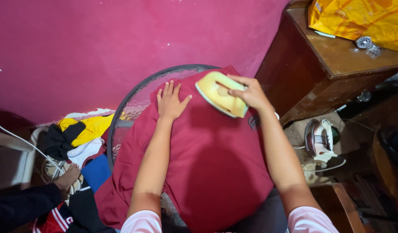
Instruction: Ironing a red shirt on a glass table using a handheld iron to remove wrinkles.
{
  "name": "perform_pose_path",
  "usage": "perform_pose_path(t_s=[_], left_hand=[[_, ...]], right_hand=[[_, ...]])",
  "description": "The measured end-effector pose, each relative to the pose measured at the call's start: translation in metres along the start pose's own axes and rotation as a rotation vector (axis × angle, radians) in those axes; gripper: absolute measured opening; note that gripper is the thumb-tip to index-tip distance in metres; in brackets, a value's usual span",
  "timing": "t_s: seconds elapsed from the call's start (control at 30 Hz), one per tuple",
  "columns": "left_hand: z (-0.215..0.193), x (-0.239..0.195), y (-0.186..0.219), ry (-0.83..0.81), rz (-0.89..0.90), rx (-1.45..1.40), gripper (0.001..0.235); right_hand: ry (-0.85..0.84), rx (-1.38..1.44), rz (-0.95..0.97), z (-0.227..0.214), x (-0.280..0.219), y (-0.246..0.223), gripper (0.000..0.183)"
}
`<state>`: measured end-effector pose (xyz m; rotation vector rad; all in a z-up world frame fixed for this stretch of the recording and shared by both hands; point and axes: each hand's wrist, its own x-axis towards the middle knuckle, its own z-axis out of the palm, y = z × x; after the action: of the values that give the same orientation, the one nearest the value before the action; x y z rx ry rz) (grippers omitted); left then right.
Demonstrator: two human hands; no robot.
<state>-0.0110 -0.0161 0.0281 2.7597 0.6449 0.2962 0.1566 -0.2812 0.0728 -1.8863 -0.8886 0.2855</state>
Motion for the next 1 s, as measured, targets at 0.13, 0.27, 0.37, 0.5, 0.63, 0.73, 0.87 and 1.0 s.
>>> perform_pose_path(t_s=[0.13, 0.27, 0.37, 0.5, 0.63, 0.73, 0.87, 1.0], left_hand=[[0.012, 0.006, -0.005, 0.046, 0.003, 0.027, 0.059], [0.018, 0.008, -0.01, 0.051, -0.021, -0.013, 0.056], [0.021, 0.011, -0.013, 0.081, -0.007, -0.04, 0.056], [0.028, 0.013, -0.017, 0.08, 0.01, -0.004, 0.055], [0.026, 0.012, -0.019, 0.097, 0.021, 0.007, 0.055], [0.03, 0.014, -0.019, 0.108, 0.02, 0.01, 0.055], [0.027, 0.014, -0.016, 0.118, 0.015, 0.01, 0.056], [0.027, 0.024, -0.017, 0.118, 0.02, 0.016, 0.055]], right_hand=[[0.251, -0.149, 0.004, 0.032, 0.011, 0.013, 0.06], [0.112, -0.075, -0.057, 0.036, -0.007, -0.027, 0.062], [0.014, 0.043, -0.077, 0.042, -0.007, -0.027, 0.056], [0.154, -0.08, -0.1, 0.041, 0.002, -0.016, 0.053], [0.369, -0.344, -0.025, 0.033, 0.005, -0.01, 0.054], [0.282, -0.438, 0.066, 0.016, -0.007, -0.028, 0.06], [0.286, -0.433, 0.069, 0.001, -0.016, -0.023, 0.056], [0.412, -0.446, -0.015, 0.008, 0.012, 0.013, 0.052]])
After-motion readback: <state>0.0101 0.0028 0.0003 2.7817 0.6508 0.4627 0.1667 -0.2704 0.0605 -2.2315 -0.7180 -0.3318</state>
